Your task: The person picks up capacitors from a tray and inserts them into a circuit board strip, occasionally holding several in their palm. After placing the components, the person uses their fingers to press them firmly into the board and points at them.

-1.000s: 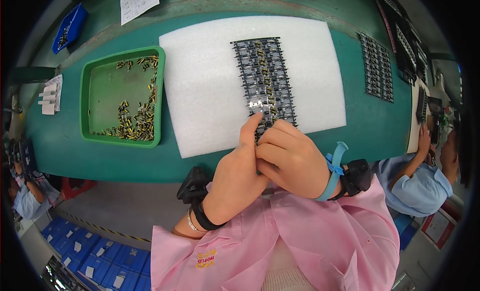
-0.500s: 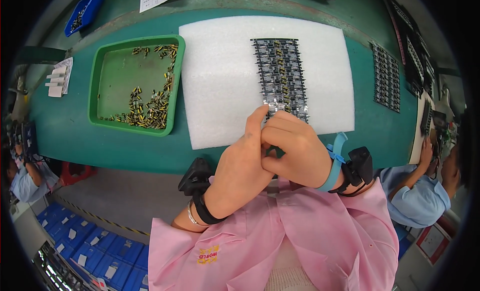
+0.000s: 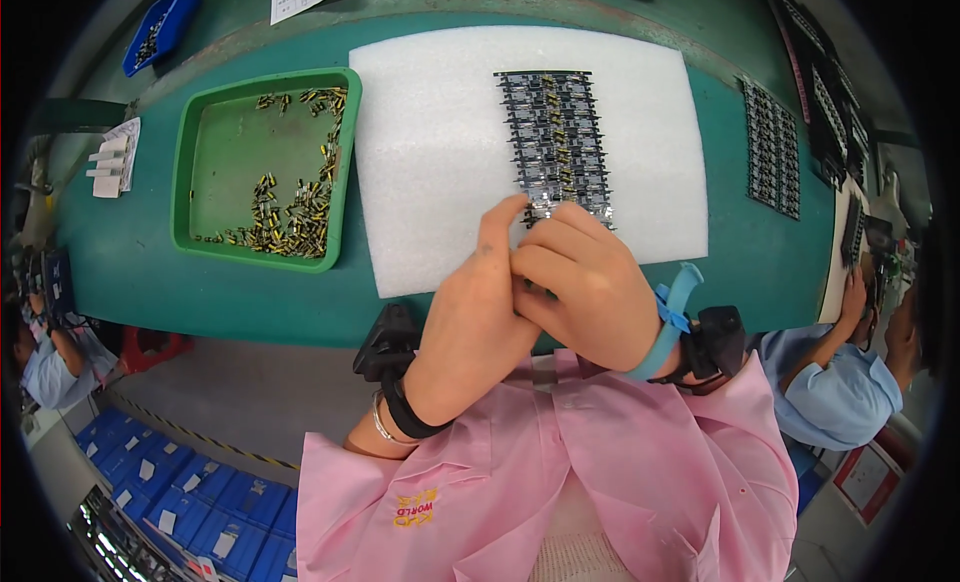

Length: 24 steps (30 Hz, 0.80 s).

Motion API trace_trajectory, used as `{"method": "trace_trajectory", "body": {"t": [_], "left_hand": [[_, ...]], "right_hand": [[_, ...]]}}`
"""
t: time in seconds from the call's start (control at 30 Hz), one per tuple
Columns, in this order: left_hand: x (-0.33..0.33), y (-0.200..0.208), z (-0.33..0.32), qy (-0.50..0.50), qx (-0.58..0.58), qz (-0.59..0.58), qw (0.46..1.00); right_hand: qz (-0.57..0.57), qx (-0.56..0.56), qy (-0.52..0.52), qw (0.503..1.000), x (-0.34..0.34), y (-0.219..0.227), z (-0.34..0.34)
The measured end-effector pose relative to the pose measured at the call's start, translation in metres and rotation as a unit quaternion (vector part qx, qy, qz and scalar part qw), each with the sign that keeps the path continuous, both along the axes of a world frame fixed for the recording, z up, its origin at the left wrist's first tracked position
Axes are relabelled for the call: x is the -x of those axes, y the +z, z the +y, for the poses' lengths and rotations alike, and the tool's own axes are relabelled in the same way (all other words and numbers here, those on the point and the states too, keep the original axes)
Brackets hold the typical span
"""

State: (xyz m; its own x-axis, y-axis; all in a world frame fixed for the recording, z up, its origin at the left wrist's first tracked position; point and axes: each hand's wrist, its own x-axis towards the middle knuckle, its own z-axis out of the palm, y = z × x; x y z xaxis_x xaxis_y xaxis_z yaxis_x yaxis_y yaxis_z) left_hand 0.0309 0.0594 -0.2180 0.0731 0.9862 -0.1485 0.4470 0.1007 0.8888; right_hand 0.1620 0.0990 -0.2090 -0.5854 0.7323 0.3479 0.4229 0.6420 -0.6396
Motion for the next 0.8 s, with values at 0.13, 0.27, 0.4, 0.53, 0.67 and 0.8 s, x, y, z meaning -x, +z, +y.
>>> {"method": "trace_trajectory", "body": {"t": [0.13, 0.27, 0.4, 0.53, 0.67, 0.8], "left_hand": [[0.003, -0.003, 0.006, 0.014, -0.034, 0.028, 0.999], [0.016, -0.007, 0.001, -0.005, -0.037, -0.154, 0.987], [0.048, -0.013, -0.007, 0.033, 0.152, -0.512, 0.845], [0.042, -0.006, -0.014, 0.108, 0.154, -0.765, 0.616], [0.033, 0.008, -0.017, 0.120, 0.162, -0.708, 0.676], [0.027, 0.013, -0.020, 0.147, 0.193, -0.694, 0.678]], "right_hand": [[0.001, -0.017, -0.003, 1.000, 0.003, -0.004, 0.010], [0.086, 0.025, 0.034, 0.995, -0.002, 0.001, 0.015], [0.132, 0.084, -0.025, 0.987, -0.006, 0.023, 0.012], [0.114, -0.006, 0.004, 0.993, -0.005, 0.025, 0.002], [0.061, -0.058, 0.023, 0.996, 0.006, 0.017, -0.010], [0.038, -0.046, -0.006, 0.998, 0.011, 0.011, -0.017]]}}
